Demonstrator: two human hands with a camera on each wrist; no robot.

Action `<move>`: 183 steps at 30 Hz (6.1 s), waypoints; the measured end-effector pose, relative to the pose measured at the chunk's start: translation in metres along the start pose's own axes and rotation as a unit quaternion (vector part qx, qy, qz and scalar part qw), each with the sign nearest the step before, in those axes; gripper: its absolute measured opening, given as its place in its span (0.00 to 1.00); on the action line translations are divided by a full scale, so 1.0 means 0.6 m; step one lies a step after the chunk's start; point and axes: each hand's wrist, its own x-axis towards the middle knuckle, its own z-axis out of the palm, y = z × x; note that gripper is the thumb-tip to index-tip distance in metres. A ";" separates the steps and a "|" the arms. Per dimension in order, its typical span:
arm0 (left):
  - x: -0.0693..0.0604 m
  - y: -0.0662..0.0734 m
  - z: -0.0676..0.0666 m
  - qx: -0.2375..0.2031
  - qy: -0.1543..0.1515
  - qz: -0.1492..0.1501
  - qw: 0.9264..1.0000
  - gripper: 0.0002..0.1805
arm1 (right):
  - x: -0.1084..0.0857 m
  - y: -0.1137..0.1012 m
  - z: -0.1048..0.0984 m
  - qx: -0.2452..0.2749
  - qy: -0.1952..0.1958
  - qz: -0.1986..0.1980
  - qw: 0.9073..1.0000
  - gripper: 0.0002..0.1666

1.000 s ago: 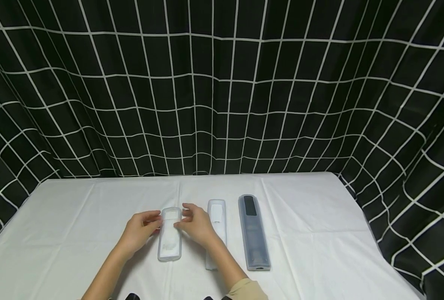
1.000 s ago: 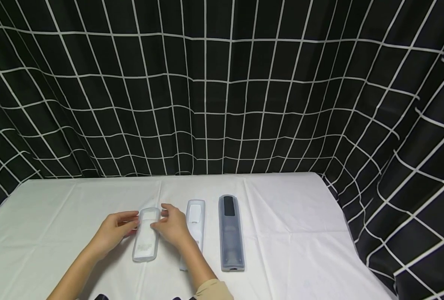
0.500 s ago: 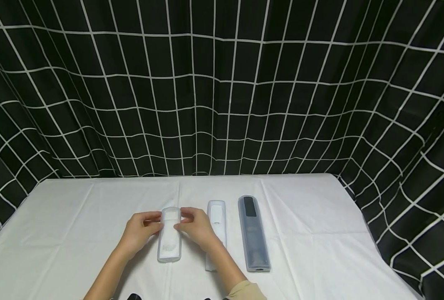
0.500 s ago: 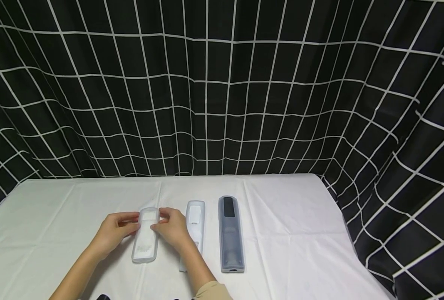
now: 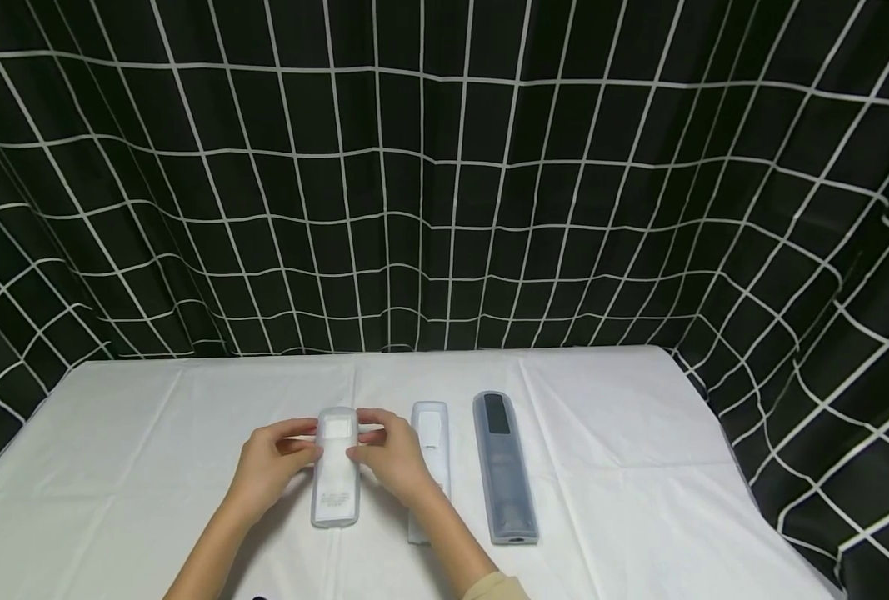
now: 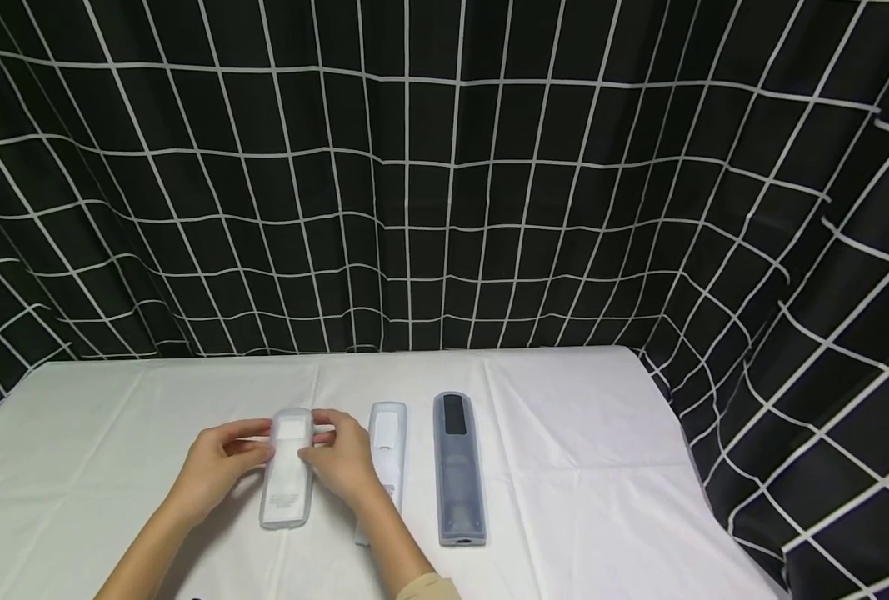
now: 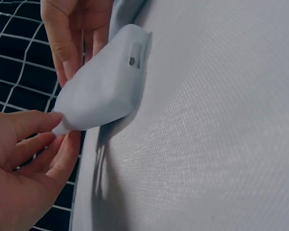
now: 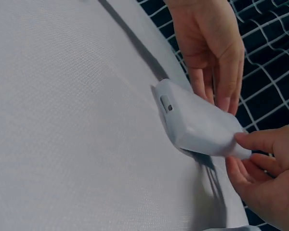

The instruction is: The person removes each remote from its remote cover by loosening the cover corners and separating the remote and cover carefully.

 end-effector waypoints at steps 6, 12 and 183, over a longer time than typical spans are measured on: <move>-0.005 0.007 -0.010 -0.030 -0.001 0.001 1.000 0.26 | -0.005 -0.006 0.000 0.019 0.010 -0.007 1.000 0.30; -0.006 0.009 -0.024 -0.055 -0.017 0.015 0.998 0.33 | -0.011 -0.011 -0.002 0.018 0.009 -0.018 1.000 0.30; -0.012 0.047 -0.035 -0.171 -0.076 0.028 0.982 0.15 | -0.037 -0.058 -0.029 0.114 0.033 -0.019 0.993 0.06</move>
